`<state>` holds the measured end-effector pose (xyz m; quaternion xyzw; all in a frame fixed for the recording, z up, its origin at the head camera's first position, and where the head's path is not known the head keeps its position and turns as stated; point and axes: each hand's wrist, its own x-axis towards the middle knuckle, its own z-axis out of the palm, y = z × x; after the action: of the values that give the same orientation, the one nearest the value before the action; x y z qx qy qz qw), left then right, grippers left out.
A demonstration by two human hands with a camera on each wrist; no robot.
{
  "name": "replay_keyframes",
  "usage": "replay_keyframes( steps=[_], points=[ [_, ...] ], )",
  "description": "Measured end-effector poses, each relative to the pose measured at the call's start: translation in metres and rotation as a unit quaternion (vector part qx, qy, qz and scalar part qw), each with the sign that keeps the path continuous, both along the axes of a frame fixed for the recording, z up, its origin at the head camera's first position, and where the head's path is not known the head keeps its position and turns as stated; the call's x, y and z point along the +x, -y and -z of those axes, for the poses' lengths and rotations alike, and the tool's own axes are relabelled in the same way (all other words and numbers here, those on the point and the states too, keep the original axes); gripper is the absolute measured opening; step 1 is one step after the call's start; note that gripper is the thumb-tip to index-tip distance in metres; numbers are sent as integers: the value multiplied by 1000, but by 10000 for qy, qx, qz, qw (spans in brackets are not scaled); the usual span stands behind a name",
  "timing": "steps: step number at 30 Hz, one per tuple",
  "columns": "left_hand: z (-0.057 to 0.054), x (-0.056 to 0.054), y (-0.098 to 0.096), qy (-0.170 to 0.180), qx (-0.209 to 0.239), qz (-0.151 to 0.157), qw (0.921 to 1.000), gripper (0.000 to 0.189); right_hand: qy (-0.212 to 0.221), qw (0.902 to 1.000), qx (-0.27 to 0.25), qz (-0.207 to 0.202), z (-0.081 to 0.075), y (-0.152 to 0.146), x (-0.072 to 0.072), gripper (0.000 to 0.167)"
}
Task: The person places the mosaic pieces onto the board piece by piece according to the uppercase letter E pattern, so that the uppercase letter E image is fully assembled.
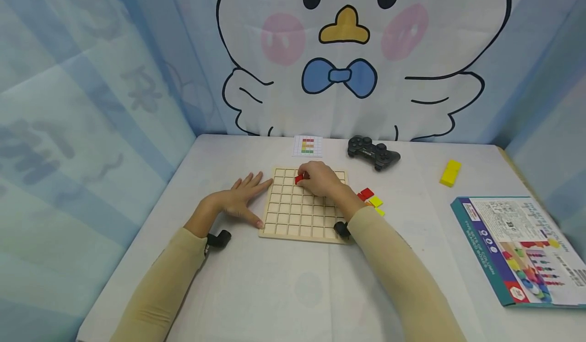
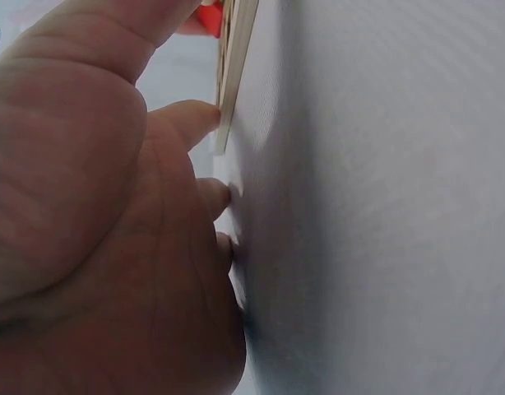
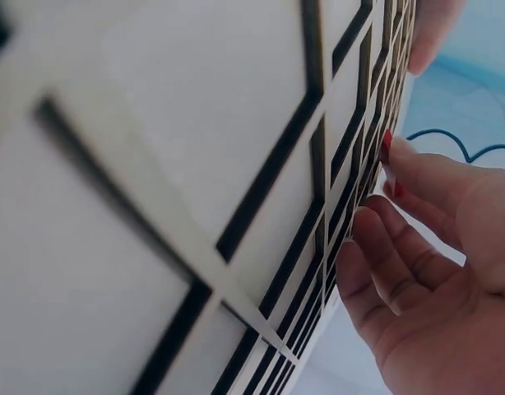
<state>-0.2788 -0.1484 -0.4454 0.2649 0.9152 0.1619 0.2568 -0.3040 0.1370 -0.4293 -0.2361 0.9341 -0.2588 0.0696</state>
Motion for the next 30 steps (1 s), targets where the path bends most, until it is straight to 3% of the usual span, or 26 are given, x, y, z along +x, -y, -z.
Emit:
replay_keyframes(
  steps=[20,25,30],
  points=[
    [0,0,-1,-3,17,23,10000,130,-35,9999,154,-6,-1,-2,0,38],
    [0,-1,-2,-6,12,26,10000,131,112,9992,-305,232,-9,-11,5,41],
    [0,0,-1,-28,29,-15,10000,131,-41,9936,-1014,496,-21,-27,19,39]
  ],
)
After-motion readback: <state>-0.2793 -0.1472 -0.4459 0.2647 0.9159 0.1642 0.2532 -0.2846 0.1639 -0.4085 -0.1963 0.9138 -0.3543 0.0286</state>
